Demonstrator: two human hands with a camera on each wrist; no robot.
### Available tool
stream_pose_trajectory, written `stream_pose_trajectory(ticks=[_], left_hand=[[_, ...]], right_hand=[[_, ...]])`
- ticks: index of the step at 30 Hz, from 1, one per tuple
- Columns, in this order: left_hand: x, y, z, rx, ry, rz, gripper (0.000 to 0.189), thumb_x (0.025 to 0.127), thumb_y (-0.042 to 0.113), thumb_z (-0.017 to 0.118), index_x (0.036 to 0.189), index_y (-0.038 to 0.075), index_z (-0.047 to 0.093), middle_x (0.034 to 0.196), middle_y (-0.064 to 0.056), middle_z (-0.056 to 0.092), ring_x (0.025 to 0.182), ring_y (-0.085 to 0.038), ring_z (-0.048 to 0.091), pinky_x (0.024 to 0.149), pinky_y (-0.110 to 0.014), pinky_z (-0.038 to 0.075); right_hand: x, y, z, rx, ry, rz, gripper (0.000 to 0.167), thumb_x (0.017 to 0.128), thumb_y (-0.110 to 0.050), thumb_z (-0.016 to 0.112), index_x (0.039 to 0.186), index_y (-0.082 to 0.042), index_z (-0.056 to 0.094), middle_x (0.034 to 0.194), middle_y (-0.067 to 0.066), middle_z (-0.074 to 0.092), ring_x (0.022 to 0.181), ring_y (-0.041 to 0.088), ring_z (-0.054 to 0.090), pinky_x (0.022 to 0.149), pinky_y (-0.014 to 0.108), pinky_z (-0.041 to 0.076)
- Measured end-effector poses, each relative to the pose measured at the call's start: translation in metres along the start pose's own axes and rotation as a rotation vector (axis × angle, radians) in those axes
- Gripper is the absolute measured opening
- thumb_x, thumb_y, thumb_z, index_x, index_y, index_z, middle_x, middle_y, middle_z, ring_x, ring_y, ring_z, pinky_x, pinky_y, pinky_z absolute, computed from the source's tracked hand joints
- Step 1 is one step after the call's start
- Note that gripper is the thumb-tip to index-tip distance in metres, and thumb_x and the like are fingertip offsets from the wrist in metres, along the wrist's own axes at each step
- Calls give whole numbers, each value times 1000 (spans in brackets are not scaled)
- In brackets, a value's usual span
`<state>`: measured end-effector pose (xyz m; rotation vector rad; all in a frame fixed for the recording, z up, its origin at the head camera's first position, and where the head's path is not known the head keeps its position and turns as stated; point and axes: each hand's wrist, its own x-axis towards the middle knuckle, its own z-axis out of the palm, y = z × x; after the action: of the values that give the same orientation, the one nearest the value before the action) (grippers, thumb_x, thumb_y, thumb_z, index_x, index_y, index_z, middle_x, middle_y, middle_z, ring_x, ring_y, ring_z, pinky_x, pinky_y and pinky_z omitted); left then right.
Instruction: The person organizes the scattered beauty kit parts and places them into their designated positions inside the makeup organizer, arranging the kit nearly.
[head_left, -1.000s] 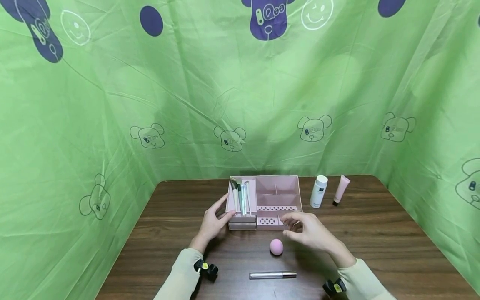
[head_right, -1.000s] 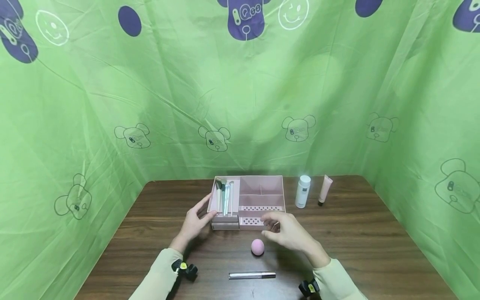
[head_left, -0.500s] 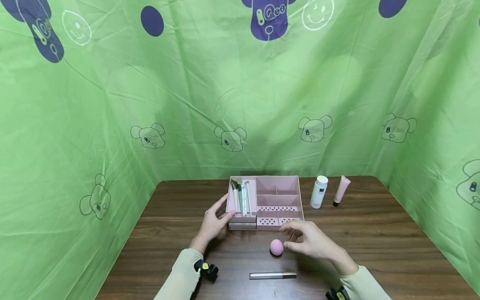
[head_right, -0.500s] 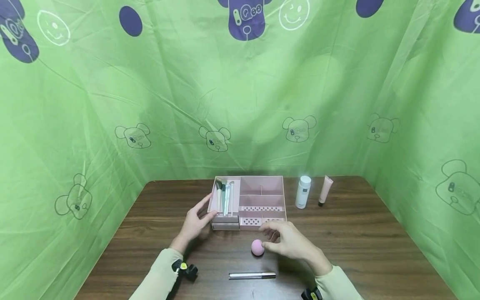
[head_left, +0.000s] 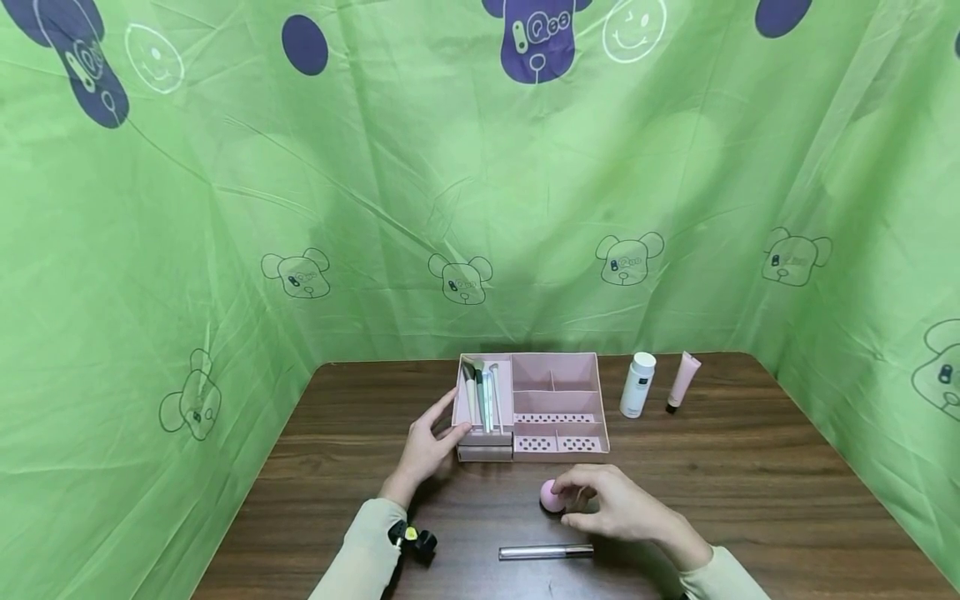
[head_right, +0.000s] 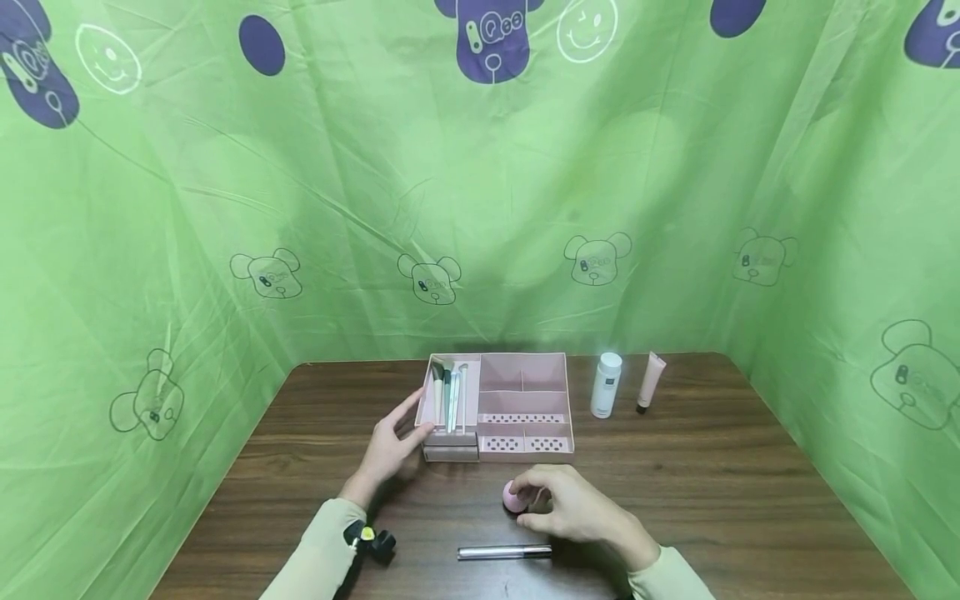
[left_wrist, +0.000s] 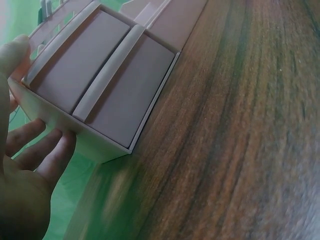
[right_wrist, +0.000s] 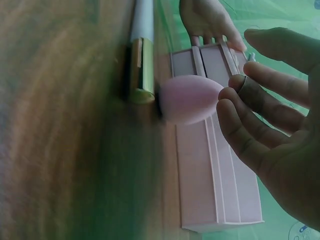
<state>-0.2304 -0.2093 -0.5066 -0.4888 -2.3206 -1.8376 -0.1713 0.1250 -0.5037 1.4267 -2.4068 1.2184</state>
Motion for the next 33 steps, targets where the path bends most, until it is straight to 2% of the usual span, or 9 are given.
stream_pose_trajectory(ticks=[3, 7, 12, 17, 22, 27, 33], left_hand=[[0, 0, 0, 1, -4, -4, 67, 89, 17, 73, 147, 6, 42, 146, -22, 45, 127, -42, 49, 103, -41, 49], [-1, 0, -1, -1, -9, -6, 68, 89, 18, 73, 148, 7, 41, 146, -21, 46, 128, -41, 48, 103, -40, 49], [0, -1, -1, -4, -1, 11, 68, 89, 18, 73, 147, 4, 42, 146, -22, 46, 128, -41, 49, 103, -48, 48], [0, -2, 0, 5, 9, 33, 67, 89, 16, 73, 146, 2, 42, 144, -24, 47, 126, -42, 50, 101, -47, 49], [0, -2, 0, 16, 0, 27, 67, 89, 17, 73, 147, 3, 42, 145, -23, 46, 127, -42, 49, 101, -42, 50], [0, -1, -1, 7, -3, 9, 67, 89, 20, 73, 147, 5, 42, 147, -20, 46, 129, -40, 48, 103, -47, 48], [-2, 3, -1, 22, -8, 12, 67, 89, 19, 72, 147, 4, 41, 147, -22, 45, 128, -41, 48, 103, -50, 48]], right_hand=[[-1, -1, 4, -3, -10, -30, 33, 80, -13, 80, 109, -9, 66, 97, 2, 70, 77, 13, 65, 65, 22, 58], [-2, -3, 10, -5, -35, -20, 33, 79, -13, 80, 109, -11, 66, 95, 2, 69, 80, 10, 64, 67, 20, 58], [-1, -4, 17, 27, -68, 3, 35, 79, -13, 79, 111, -14, 65, 95, 2, 69, 81, 9, 65, 68, 19, 58], [-1, -8, 23, 48, -97, 5, 35, 80, -13, 78, 112, -9, 65, 93, 2, 69, 81, 9, 65, 68, 18, 58], [-3, -10, 22, 40, -130, 23, 36, 82, -14, 77, 115, -5, 65, 96, 2, 69, 82, 8, 65, 69, 19, 58], [-4, -10, 23, 39, -151, 36, 37, 82, -14, 77, 116, -4, 66, 99, 3, 70, 84, 7, 65, 70, 19, 58], [-10, -9, 30, 8, -167, 12, 39, 78, -13, 78, 114, -5, 66, 99, 1, 70, 83, 4, 63, 71, 16, 57]])
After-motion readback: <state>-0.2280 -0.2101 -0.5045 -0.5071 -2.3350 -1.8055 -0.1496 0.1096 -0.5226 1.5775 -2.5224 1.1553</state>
